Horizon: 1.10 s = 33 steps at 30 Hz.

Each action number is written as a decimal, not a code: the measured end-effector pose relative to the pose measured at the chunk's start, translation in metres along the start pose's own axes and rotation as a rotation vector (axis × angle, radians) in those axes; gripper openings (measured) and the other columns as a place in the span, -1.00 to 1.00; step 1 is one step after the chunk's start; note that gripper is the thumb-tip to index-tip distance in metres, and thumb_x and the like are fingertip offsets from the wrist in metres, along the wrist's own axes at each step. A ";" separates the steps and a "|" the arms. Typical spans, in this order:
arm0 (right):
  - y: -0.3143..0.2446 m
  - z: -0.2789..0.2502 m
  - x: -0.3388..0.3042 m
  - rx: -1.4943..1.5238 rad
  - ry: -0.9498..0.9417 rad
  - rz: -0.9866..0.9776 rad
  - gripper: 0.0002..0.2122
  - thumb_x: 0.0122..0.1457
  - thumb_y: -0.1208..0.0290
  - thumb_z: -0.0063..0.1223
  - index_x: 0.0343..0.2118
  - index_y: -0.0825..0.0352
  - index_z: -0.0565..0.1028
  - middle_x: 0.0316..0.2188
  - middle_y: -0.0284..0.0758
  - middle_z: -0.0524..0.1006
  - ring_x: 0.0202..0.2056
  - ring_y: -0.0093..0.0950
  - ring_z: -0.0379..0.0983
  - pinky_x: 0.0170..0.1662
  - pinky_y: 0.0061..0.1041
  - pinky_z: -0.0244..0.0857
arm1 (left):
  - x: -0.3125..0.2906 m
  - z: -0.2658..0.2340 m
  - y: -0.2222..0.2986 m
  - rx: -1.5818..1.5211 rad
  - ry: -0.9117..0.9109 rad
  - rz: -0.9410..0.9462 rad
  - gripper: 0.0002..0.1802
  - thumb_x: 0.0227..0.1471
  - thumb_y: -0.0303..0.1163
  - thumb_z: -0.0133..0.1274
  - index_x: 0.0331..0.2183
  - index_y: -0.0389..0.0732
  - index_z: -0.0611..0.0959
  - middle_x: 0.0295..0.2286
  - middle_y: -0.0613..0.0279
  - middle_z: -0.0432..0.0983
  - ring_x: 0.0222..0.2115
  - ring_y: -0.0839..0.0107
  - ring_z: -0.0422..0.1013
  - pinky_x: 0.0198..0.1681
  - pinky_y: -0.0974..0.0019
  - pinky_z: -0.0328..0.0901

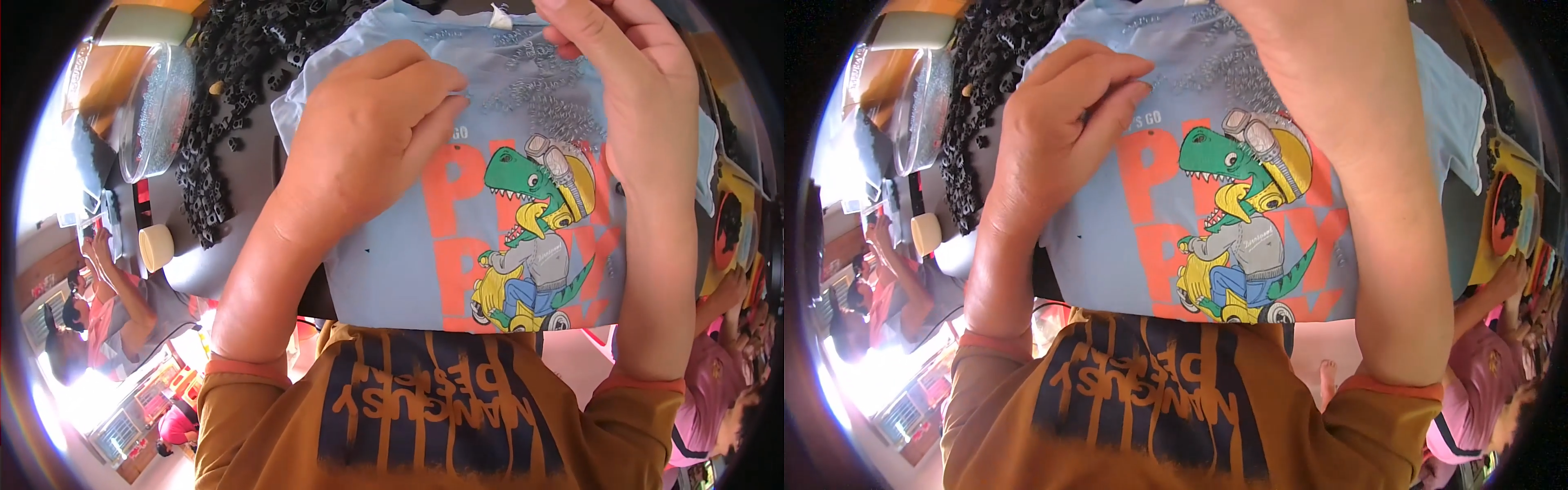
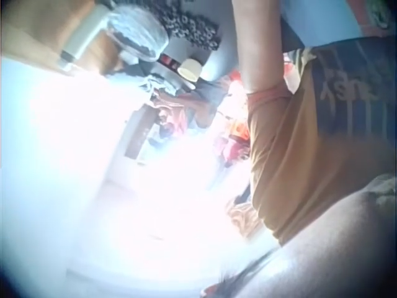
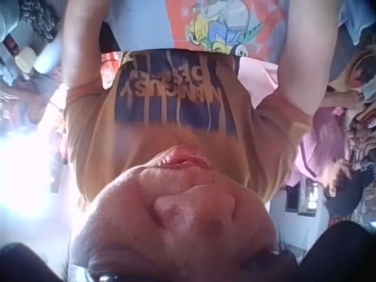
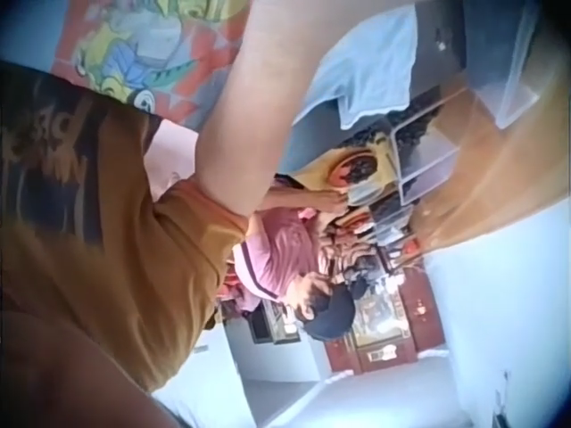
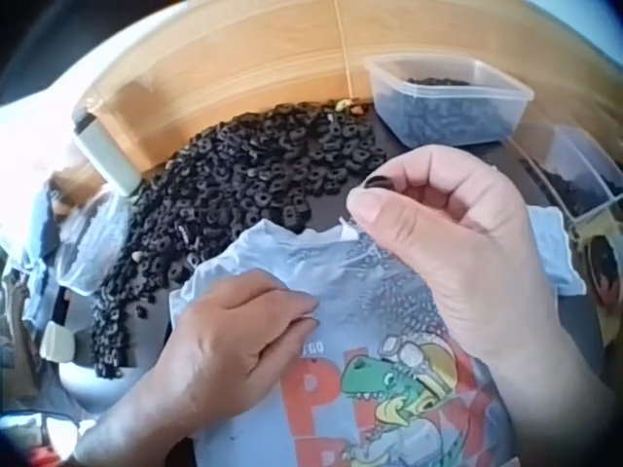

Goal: Manual assembly of small black plastic components, possibly for garments, at a workshop table.

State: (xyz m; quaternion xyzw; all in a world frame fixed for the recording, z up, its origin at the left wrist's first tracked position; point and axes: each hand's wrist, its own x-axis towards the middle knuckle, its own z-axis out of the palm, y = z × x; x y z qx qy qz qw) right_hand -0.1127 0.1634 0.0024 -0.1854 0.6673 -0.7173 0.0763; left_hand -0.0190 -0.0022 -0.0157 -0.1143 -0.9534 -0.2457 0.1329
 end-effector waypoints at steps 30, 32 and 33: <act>0.006 0.007 -0.015 -0.350 -0.474 -0.385 -0.78 -0.17 0.77 0.10 -0.38 0.46 0.46 -0.38 -0.32 0.43 -0.35 -0.54 0.34 -0.27 -0.64 0.21 | -0.006 -0.030 0.013 -0.841 0.070 -0.334 -0.69 0.04 -0.60 -0.05 -0.12 -0.38 0.44 -0.42 0.30 0.44 -0.49 0.68 0.27 -0.39 0.62 0.20; 0.005 0.009 -0.016 -0.382 -0.468 -0.402 -0.77 -0.18 0.78 0.09 -0.38 0.45 0.46 -0.39 -0.31 0.43 -0.36 -0.53 0.36 -0.28 -0.64 0.23 | -0.007 -0.031 0.011 -0.835 0.024 -0.320 -0.68 0.03 -0.62 -0.06 -0.10 -0.37 0.42 -0.43 0.31 0.43 -0.46 0.68 0.29 -0.37 0.62 0.20; 0.004 0.010 -0.017 -0.414 -0.460 -0.420 -0.77 -0.19 0.78 0.09 -0.39 0.45 0.46 -0.40 -0.31 0.44 -0.37 -0.52 0.38 -0.29 -0.63 0.25 | -0.008 -0.031 0.010 -0.831 0.030 -0.326 -0.68 0.03 -0.62 -0.06 -0.10 -0.37 0.42 -0.43 0.31 0.43 -0.46 0.68 0.29 -0.37 0.62 0.20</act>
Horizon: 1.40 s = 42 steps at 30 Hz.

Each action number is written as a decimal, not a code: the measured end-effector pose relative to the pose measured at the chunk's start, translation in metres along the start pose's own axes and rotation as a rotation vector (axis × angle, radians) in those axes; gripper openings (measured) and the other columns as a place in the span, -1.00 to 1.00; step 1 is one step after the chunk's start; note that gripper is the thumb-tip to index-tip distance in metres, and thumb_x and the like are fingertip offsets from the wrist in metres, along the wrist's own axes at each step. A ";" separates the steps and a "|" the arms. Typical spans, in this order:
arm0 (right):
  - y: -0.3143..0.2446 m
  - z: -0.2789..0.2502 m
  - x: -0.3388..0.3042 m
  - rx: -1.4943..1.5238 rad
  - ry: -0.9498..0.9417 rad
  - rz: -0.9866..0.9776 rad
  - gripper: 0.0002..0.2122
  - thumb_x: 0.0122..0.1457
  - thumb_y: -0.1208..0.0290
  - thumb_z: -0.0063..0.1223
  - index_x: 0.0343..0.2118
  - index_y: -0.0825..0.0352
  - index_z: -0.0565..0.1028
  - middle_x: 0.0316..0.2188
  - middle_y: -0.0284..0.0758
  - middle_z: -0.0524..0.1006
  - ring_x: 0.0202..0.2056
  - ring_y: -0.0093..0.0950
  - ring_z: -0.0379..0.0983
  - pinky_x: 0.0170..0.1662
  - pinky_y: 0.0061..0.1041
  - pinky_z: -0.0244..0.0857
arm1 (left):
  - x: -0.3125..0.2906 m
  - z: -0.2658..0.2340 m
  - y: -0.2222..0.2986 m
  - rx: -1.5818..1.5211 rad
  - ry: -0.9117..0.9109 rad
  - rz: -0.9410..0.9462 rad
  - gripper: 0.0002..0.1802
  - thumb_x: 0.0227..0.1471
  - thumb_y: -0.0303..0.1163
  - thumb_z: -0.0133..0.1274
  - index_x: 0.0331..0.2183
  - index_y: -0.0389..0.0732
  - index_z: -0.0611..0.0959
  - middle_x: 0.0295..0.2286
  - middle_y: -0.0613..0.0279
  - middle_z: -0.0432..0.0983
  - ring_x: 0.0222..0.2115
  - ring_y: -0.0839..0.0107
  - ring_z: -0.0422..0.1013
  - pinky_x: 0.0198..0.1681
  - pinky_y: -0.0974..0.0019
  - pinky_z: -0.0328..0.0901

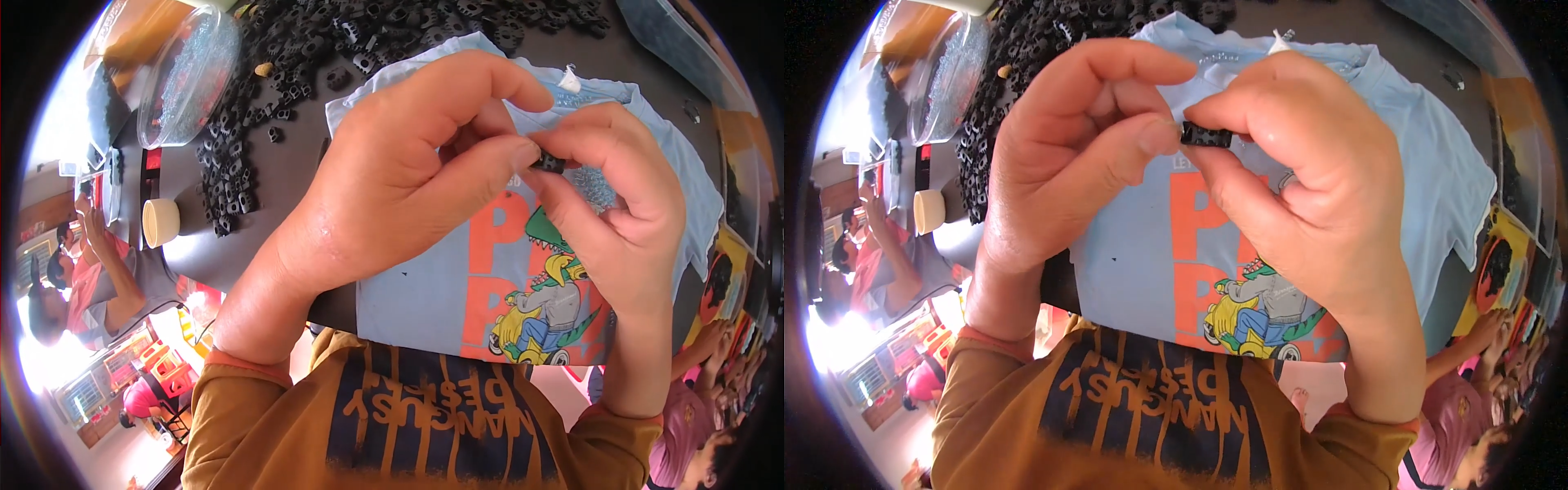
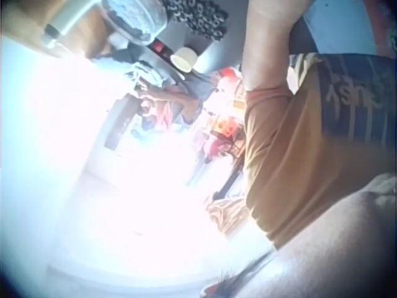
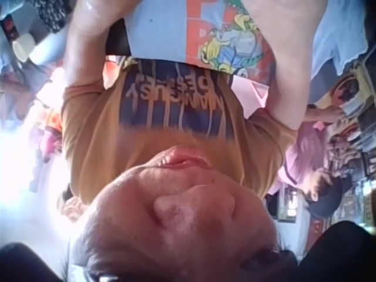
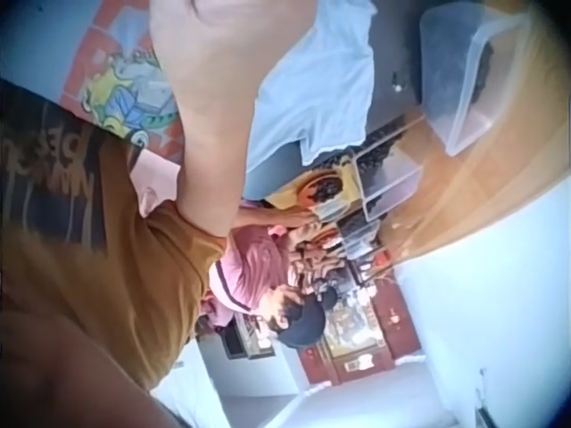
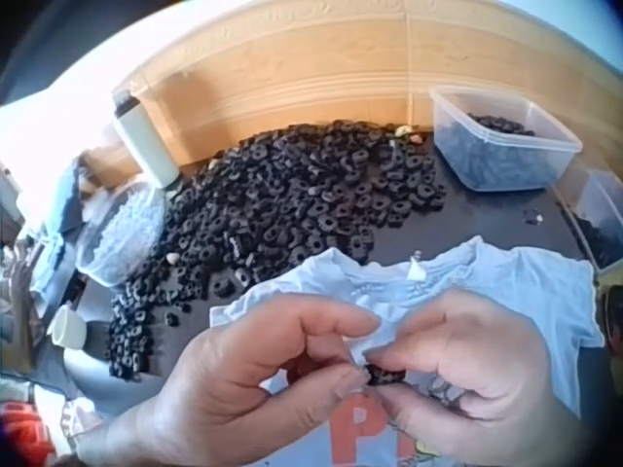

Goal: Manual assembly of small black plastic components, possibly for garments, at a workshop table.

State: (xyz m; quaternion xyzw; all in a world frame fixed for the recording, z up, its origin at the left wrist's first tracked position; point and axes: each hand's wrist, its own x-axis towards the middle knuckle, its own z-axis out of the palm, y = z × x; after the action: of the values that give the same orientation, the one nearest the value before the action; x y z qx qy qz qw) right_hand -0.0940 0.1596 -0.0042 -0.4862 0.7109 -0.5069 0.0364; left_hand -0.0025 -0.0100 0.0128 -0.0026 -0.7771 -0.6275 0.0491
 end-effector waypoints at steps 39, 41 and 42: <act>-0.005 0.003 -0.002 0.652 0.146 0.514 -0.80 0.01 0.52 0.15 -0.26 0.39 0.52 -0.46 -0.45 0.48 -0.43 -0.67 0.39 -0.29 -0.69 0.29 | -0.062 -0.097 -0.042 1.177 0.383 -0.044 -0.80 -0.04 -0.42 -0.01 -0.31 -0.27 0.57 -0.41 0.04 0.44 -0.36 0.06 0.38 -0.28 0.19 0.29; -0.008 0.005 -0.001 0.663 0.139 0.503 -0.80 0.02 0.52 0.15 -0.25 0.39 0.52 -0.45 -0.45 0.49 -0.42 -0.68 0.40 -0.28 -0.70 0.30 | -0.063 -0.092 -0.035 0.948 0.432 -0.019 -0.79 0.00 -0.42 -0.02 -0.27 -0.25 0.57 -0.41 0.03 0.46 -0.39 0.10 0.39 -0.28 0.23 0.30; -0.011 0.005 -0.001 0.698 0.117 0.511 -0.79 0.02 0.52 0.14 -0.24 0.39 0.52 -0.45 -0.44 0.50 -0.41 -0.68 0.40 -0.27 -0.70 0.30 | -0.063 -0.083 -0.031 0.709 0.460 -0.104 -0.78 0.05 -0.42 -0.06 -0.24 -0.26 0.57 -0.42 0.12 0.50 -0.44 0.31 0.42 -0.35 0.36 0.30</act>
State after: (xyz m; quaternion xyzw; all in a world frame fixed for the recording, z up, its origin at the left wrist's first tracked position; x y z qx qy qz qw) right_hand -0.0836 0.1569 0.0009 -0.2236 0.5955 -0.7181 0.2825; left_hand 0.0644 -0.0944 -0.0056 0.1938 -0.9126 -0.3075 0.1873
